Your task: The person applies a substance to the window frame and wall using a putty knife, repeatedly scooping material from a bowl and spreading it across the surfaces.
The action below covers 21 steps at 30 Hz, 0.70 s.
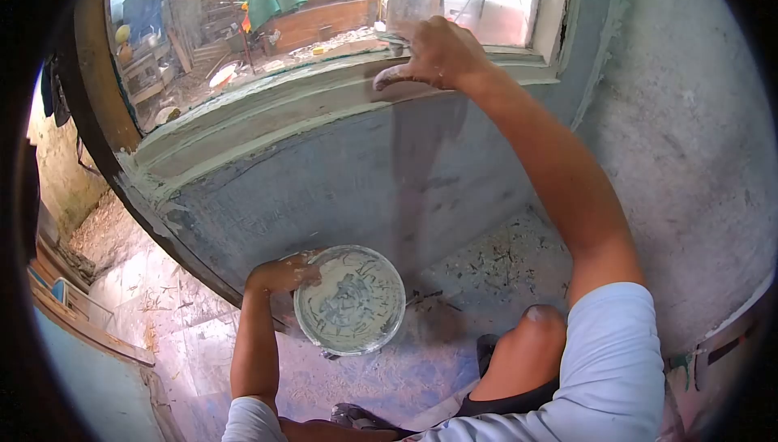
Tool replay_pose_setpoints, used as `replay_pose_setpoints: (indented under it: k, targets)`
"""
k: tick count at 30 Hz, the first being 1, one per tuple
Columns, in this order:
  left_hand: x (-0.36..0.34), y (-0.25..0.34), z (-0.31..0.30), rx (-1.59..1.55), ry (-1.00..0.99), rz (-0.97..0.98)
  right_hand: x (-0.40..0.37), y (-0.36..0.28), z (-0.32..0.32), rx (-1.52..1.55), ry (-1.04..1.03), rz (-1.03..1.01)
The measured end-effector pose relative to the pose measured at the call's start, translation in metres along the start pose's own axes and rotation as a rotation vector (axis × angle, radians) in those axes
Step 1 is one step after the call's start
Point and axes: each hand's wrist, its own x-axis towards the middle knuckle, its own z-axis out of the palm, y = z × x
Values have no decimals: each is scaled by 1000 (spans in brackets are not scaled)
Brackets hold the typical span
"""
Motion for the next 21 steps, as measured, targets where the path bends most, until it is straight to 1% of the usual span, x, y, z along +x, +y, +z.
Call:
replay_pose_setpoints:
  k: [1,4,5,6,7,8,9,10,11,12,14,15,16,17,18,19,20,21]
  targets:
    - [1,-7,2,41,37,32,-4,9,-3,1,-10,15]
    - [5,-14,3,12,7,40,-29,47,-16,-64,-34,93]
    - [1,-3,1,15,4,44,-35,51,-24,-113,-56,110]
    - [-5,10,0,-16,28,-18,-42,56,-35,-22,-206,250]
    - [-6,19,-1,-47,53,-78,-51,59,-24,93,-46,211]
    - [-1,14,-1,-45,53,-69,-57,52,-19,206,113,169]
    - [4,4,0,-48,24,-33,-61,40,-6,156,296,-35]
    - [10,-1,0,-48,-10,2,-61,9,3,201,304,-111]
    - [10,20,-3,-192,-17,-109,-59,-25,11,245,315,-183]
    - [16,13,-3,-176,-32,-104,-59,-54,20,226,212,-212]
    - [28,-23,2,-50,-128,-68,-49,-110,16,80,-110,-190]
    - [31,-36,6,-25,-94,36,-45,-117,22,95,-40,-212]
    - [27,-21,2,-9,-103,31,-42,-119,26,111,32,-236]
    - [19,7,-1,-6,-110,-36,-42,-116,29,74,35,-195]
    - [15,22,-4,-8,-114,-101,-42,-111,30,77,44,-189]
    - [19,-7,1,46,-75,-49,-44,-102,32,80,26,-153]
    - [23,-8,1,49,-76,-54,-46,-91,33,84,6,-119]
    - [24,-7,2,-74,-65,-79,-50,-78,35,61,-41,-97]
